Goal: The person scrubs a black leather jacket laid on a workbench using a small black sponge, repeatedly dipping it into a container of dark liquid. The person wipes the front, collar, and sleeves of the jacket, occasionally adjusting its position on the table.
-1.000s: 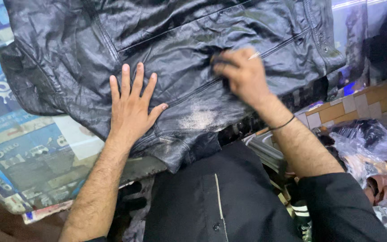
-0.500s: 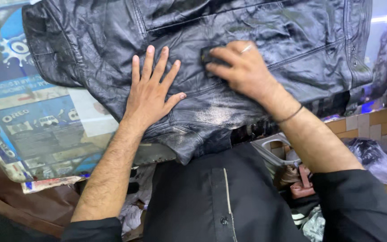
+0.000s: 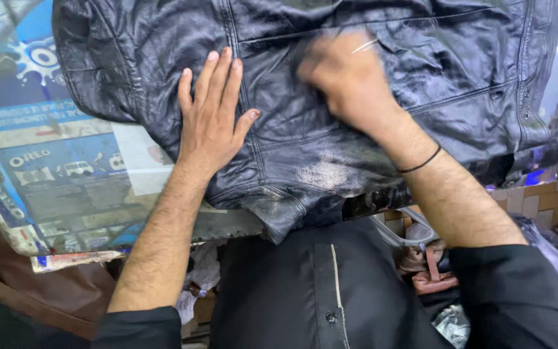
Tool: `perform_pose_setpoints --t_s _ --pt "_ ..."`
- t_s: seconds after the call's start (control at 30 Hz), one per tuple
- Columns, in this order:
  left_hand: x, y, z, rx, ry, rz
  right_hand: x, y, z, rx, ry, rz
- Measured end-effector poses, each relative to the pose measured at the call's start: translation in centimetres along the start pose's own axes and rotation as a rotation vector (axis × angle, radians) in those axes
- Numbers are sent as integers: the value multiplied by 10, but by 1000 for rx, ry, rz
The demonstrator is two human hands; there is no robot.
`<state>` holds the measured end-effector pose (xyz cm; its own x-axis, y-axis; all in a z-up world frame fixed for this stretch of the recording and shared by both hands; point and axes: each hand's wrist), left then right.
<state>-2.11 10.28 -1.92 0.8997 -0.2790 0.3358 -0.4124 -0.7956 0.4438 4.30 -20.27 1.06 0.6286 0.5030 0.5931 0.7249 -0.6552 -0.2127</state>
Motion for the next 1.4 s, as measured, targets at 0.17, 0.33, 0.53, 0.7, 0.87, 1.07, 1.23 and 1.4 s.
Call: perform_pose_setpoints --t_s 0.17,0.33,0.53,0.7,0.87,1.07,1.23,1.4 --pt "-5 -2 5 -7 14 1 -3 15 -8 -111 94 155" --pt "0 -1 3 -37 7 -19 -34 39 -30 -126 -12 52" --pt "-4 -1 2 -15 0 -4 -65 58 -65 -242 -29 83" --pt "-3 6 0 22 -13 15 -69 45 -76 -406 116 283" --pt "-21 34 -9 18 -87 -13 -66 26 -75 -178 -108 112" --pt "-33 33 -11 -30 -164 -11 -81 -18 -87 -314 75 277" --pt "-33 31 -6 -54 -145 18 -93 -37 -88 -396 -2 402" --pt "-34 34 -12 -11 -148 4 -81 -62 -60 -135 -50 97"
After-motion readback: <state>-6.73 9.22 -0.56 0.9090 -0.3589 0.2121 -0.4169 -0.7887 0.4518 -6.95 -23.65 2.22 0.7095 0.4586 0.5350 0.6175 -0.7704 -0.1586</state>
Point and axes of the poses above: each hand's wrist, its own x-axis towards the middle knuckle, its own z-axis out of the palm, y = z × x, and after that the axes turned 12 degrees about y, right-handed
